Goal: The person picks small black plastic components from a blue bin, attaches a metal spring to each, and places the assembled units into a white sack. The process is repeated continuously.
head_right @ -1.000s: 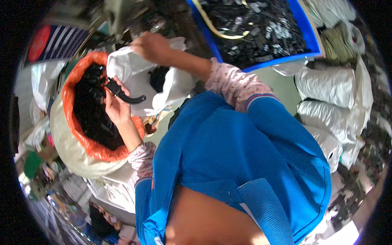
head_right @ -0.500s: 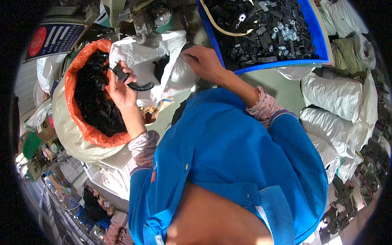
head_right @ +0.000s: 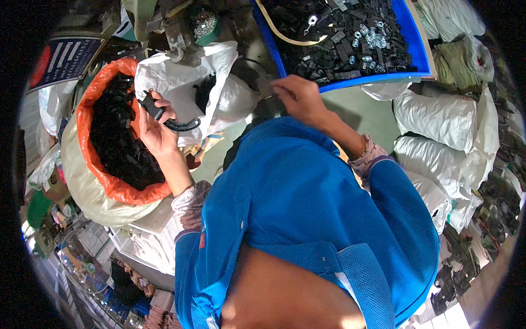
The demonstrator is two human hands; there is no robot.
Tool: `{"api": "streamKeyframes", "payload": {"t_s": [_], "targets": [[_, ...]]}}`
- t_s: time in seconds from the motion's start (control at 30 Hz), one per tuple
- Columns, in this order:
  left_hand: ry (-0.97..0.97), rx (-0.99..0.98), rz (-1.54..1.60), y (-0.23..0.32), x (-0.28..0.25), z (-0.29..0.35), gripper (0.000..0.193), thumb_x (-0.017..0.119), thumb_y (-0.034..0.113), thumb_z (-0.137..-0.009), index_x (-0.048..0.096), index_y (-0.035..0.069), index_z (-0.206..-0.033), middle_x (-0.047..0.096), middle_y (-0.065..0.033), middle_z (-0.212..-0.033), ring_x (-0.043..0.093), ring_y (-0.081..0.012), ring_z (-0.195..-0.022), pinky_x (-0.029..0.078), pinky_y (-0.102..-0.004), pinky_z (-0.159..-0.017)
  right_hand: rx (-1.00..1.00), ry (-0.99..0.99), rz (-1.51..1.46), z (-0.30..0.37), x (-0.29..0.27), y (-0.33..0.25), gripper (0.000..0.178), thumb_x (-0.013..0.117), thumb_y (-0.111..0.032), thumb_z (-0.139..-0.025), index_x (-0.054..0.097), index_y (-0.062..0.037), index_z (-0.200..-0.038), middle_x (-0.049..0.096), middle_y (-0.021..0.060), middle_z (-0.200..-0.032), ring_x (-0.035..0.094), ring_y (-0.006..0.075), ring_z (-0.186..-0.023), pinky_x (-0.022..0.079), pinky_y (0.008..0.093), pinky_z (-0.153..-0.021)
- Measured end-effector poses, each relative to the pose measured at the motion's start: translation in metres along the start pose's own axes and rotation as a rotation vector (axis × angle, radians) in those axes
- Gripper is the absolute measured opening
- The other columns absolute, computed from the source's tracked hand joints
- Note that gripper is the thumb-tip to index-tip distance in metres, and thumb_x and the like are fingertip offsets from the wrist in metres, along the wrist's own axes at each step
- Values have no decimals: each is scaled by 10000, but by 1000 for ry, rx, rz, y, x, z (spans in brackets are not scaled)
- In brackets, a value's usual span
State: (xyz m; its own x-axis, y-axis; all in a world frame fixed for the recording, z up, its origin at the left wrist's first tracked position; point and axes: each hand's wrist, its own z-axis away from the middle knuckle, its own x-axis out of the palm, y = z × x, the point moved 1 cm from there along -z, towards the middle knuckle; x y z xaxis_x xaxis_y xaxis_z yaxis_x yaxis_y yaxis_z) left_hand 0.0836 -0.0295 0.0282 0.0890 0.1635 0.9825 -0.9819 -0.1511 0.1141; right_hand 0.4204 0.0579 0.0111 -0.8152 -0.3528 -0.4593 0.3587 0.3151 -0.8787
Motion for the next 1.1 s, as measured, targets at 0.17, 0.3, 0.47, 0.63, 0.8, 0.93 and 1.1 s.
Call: {"api": "streamKeyframes", "payload": {"t_s": [0.17, 0.3, 0.47, 0.63, 0.8, 0.93, 1.1], "targets": [[2, -30, 30, -8, 3, -2, 430, 481, 196, -1001, 404, -25, -1363, 537, -192, -1287, 527, -267, -1025, 434, -311, -701, 67, 110, 233, -8, -35, 18, 163, 614, -85, -870, 697, -33, -1000, 652, 155, -857, 652, 308, -757, 524, 367, -670], [13, -39, 32, -10, -1, -2, 429, 487, 197, -998, 404, -24, -1357, 535, -204, -1283, 533, -270, -1012, 443, -317, -702, 104, 39, 335, -22, -35, 31, 246, 642, -115, -831, 681, -54, -1066, 650, 170, -979, 636, 370, -876, 520, 410, -775], [49, 17, -165, -22, 7, 2, 418, 512, 189, -988, 410, 11, -1351, 577, -205, -1194, 566, -250, -958, 464, -295, -654, 155, -90, 498, -39, -19, 42, 359, 665, -146, -796, 640, -83, -1149, 613, 202, -1095, 603, 409, -998, 504, 462, -854], [84, -62, -770, -70, 32, 5, 398, 559, 131, -947, 465, 45, -1325, 641, -157, -1119, 625, -173, -835, 459, -239, -577, 167, -131, 527, -40, -13, 56, 321, 656, -86, -780, 634, -107, -1100, 607, 180, -1047, 606, 407, -947, 502, 467, -821], [-71, -306, -944, -109, 37, 4, 476, 584, 48, -903, 446, 33, -1358, 651, -146, -1109, 631, -145, -841, 447, -218, -585, 60, -71, 530, -38, -11, 59, 316, 671, 38, -722, 586, -46, -1015, 626, 180, -955, 628, 381, -893, 510, 406, -766], [-156, -415, -1024, -120, 36, -1, 516, 652, 120, -893, 453, 39, -1362, 653, -115, -1108, 617, -124, -848, 450, -218, -599, -31, -9, 494, -38, -11, 60, 242, 670, 10, -759, 589, -18, -985, 650, 168, -934, 657, 295, -819, 516, 357, -724], [-241, -378, -1029, -123, 34, -12, 497, 665, 156, -899, 471, 32, -1339, 659, -90, -1093, 604, -101, -823, 450, -213, -599, 45, 41, 456, -37, -11, 51, 257, 680, -35, -792, 630, -28, -1044, 651, 140, -920, 650, 215, -767, 518, 319, -687]]}}
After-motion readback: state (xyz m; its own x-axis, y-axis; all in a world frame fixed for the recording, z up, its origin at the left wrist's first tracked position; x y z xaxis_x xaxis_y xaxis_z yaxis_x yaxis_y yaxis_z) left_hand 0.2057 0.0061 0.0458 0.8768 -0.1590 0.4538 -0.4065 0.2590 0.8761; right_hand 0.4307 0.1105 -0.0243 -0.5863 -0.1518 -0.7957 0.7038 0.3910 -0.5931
